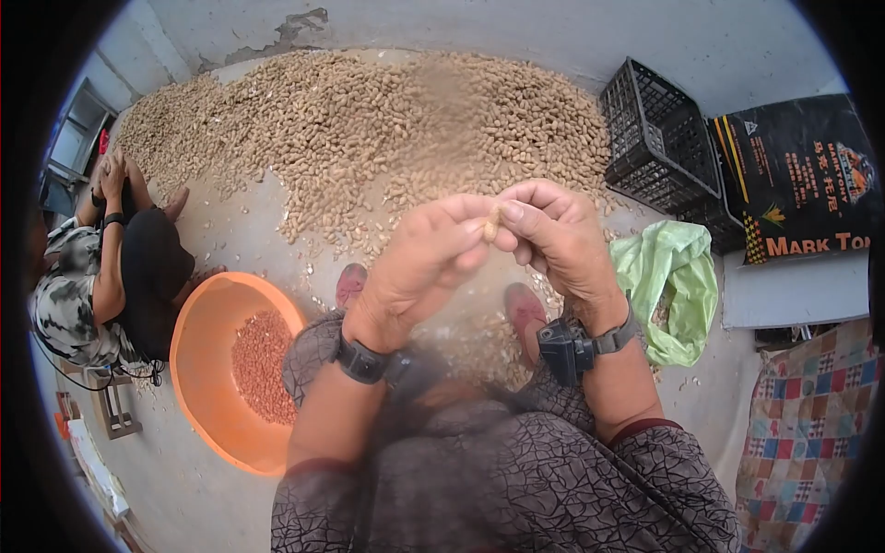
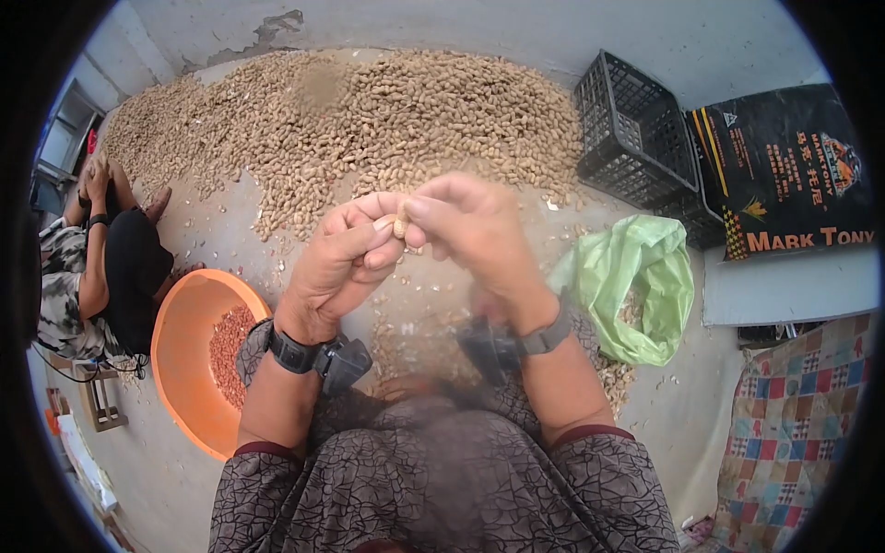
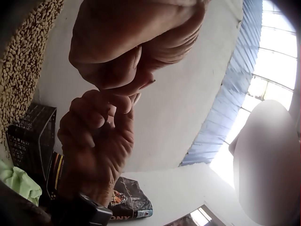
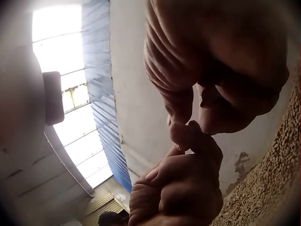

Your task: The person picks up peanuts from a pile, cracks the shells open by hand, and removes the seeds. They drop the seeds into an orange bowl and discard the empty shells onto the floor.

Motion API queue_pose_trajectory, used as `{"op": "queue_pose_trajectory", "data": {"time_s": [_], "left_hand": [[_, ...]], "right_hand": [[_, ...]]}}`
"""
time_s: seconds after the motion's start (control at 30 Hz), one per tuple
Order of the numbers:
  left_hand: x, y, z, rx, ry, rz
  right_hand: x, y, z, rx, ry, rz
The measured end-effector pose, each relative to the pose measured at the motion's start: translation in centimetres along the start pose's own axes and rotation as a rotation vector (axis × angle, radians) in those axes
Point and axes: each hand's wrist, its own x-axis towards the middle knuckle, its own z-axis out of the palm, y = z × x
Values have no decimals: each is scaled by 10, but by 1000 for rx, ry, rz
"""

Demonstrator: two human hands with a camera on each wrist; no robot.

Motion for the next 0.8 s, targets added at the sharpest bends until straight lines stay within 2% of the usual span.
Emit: {"op": "queue_pose_trajectory", "data": {"time_s": [0.07, 0.2, 0.23, 0.3, 0.57, 0.73, 0.8], "left_hand": [[-2, 2, 5, 16, 11, 18], [-3, 0, 6, 101, 77, 95], [-3, 0, 7, 100, 78, 99], [-2, 0, 7, 342, 164, 166], [-4, 2, 11, 450, 197, 214], [-4, 1, 13, 528, 228, 285], [-3, -4, 10, 637, 201, 404]], "right_hand": [[-2, -7, 2, -18, 0, 89], [0, -4, -1, 19, -75, 103], [0, -2, -2, -27, -61, 69], [1, -1, -2, -72, -49, 35], [-2, 1, -2, -101, -13, -89], [-3, -2, 2, -72, -8, -35], [-3, -1, 2, -61, -3, -24]]}}
